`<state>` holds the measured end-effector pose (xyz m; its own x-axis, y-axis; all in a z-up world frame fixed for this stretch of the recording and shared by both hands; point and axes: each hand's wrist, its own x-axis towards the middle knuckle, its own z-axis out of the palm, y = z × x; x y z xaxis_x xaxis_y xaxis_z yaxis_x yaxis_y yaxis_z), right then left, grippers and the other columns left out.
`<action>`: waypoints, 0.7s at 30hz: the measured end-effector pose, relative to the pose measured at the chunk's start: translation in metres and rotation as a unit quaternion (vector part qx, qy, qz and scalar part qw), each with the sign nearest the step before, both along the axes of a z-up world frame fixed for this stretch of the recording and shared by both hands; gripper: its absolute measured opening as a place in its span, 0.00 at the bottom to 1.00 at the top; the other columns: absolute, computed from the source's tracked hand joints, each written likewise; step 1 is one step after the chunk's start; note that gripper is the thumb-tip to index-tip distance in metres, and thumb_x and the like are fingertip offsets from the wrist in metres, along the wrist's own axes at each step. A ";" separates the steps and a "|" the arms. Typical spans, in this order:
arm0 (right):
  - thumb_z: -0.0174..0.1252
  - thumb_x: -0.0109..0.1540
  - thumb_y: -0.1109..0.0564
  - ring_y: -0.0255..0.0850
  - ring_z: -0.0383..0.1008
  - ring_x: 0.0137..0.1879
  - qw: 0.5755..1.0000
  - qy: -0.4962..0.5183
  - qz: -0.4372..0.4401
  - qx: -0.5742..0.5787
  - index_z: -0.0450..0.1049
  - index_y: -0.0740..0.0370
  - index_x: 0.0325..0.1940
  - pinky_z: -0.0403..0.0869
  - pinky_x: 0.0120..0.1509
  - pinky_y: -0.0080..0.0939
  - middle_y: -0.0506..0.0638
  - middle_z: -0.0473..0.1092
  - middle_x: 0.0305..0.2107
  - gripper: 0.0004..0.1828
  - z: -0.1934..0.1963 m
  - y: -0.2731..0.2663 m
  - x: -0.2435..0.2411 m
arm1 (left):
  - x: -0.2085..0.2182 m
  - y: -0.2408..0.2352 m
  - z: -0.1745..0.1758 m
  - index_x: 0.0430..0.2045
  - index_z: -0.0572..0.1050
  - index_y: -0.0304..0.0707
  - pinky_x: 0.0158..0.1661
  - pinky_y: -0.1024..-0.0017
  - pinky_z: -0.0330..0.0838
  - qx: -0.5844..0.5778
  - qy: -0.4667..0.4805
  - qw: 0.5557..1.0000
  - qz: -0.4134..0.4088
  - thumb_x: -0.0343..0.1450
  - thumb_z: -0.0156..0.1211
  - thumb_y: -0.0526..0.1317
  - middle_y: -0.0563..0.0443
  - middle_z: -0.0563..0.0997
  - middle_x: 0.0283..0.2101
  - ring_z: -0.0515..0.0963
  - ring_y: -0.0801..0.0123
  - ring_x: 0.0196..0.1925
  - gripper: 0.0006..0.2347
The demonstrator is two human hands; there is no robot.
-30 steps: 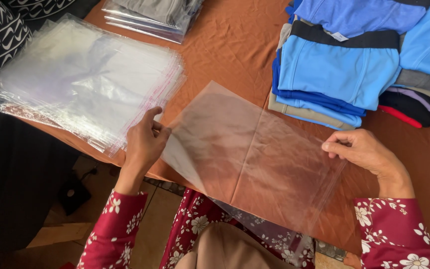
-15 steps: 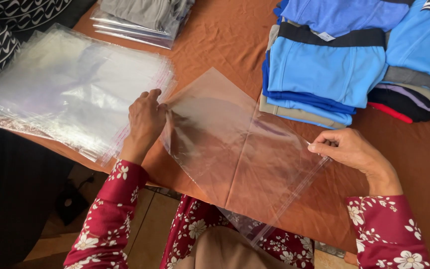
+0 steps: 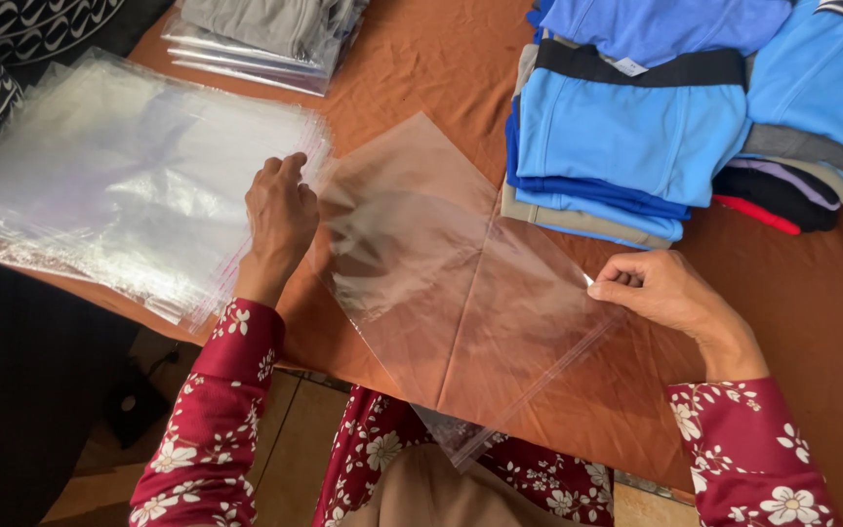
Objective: Packaging folded underwear into clear plastic bags
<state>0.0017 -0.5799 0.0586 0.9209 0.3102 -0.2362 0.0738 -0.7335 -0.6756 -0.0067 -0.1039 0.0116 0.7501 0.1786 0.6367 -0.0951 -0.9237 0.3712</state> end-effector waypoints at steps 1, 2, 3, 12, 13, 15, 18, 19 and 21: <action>0.67 0.56 0.58 0.34 0.61 0.24 1.000 -0.003 -0.003 0.000 0.84 0.67 0.27 0.61 0.31 0.32 0.46 0.70 0.17 0.08 0.001 0.000 0.002 | -0.003 -0.006 0.007 0.47 0.78 0.29 0.36 0.59 0.71 0.000 -0.003 1.000 -0.003 0.62 0.53 0.24 0.39 0.76 0.36 0.76 0.50 0.34 0.18; 0.68 0.56 0.58 0.35 0.62 0.24 1.000 -0.013 -0.008 -0.004 0.84 0.65 0.29 0.62 0.30 0.33 0.47 0.73 0.18 0.07 0.001 0.001 0.002 | -0.008 -0.012 0.012 0.49 0.76 0.29 0.43 0.56 0.69 0.047 0.001 0.999 0.015 0.65 0.58 0.30 0.34 0.75 0.44 0.71 0.46 0.43 0.17; 0.69 0.56 0.58 0.35 0.63 0.23 1.000 -0.024 -0.014 -0.009 0.85 0.64 0.31 0.63 0.29 0.34 0.48 0.76 0.18 0.06 0.000 0.002 0.003 | -0.013 -0.018 0.017 0.51 0.75 0.29 0.51 0.53 0.66 0.094 0.004 0.995 0.033 0.67 0.63 0.36 0.30 0.73 0.52 0.66 0.43 0.52 0.18; 0.67 0.57 0.51 0.35 0.75 0.29 0.997 -0.071 -0.037 -0.012 0.83 0.51 0.33 0.74 0.37 0.37 0.46 0.78 0.22 0.05 -0.027 -0.015 0.019 | -0.087 -0.135 0.029 0.68 0.62 0.40 0.68 0.36 0.42 0.136 0.277 0.940 -0.145 0.72 0.43 0.68 0.31 0.54 0.75 0.48 0.34 0.76 0.36; 0.67 0.57 0.51 0.35 0.75 0.29 0.996 -0.071 -0.042 -0.016 0.83 0.51 0.33 0.74 0.37 0.37 0.46 0.78 0.22 0.05 -0.027 -0.016 0.017 | -0.087 -0.137 0.024 0.68 0.62 0.40 0.68 0.36 0.42 0.134 0.276 0.940 -0.151 0.72 0.43 0.68 0.31 0.54 0.75 0.48 0.34 0.76 0.36; 0.67 0.58 0.52 0.33 0.73 0.27 0.993 -0.096 -0.070 0.017 0.82 0.51 0.33 0.73 0.35 0.35 0.45 0.77 0.21 0.04 -0.025 -0.016 0.017 | -0.084 -0.141 0.016 0.71 0.58 0.41 0.70 0.38 0.36 0.137 0.321 0.925 -0.149 0.74 0.37 0.67 0.32 0.50 0.76 0.44 0.37 0.78 0.36; 0.65 0.58 0.58 0.34 0.69 0.25 0.975 -0.144 -0.136 0.106 0.80 0.60 0.30 0.72 0.31 0.34 0.50 0.74 0.18 0.03 -0.008 -0.004 0.005 | -0.079 -0.140 0.015 0.72 0.54 0.43 0.70 0.38 0.36 0.149 0.344 0.915 -0.150 0.74 0.36 0.68 0.33 0.48 0.76 0.42 0.37 0.78 0.37; 0.65 0.58 0.58 0.34 0.69 0.25 0.974 -0.147 -0.139 0.105 0.80 0.60 0.30 0.72 0.31 0.34 0.50 0.74 0.18 0.03 -0.006 -0.006 0.007 | -0.079 -0.139 0.017 0.72 0.54 0.43 0.70 0.38 0.36 0.150 0.341 0.915 -0.154 0.74 0.36 0.68 0.33 0.48 0.76 0.42 0.37 0.78 0.37; 0.62 0.61 0.54 0.31 0.62 0.20 0.942 -0.167 -0.228 0.180 0.78 0.54 0.26 0.68 0.25 0.30 0.48 0.66 0.12 0.09 0.001 -0.009 0.013 | -0.076 -0.139 0.023 0.71 0.56 0.42 0.70 0.40 0.36 0.147 0.354 0.911 -0.151 0.73 0.35 0.70 0.32 0.52 0.75 0.45 0.37 0.78 0.37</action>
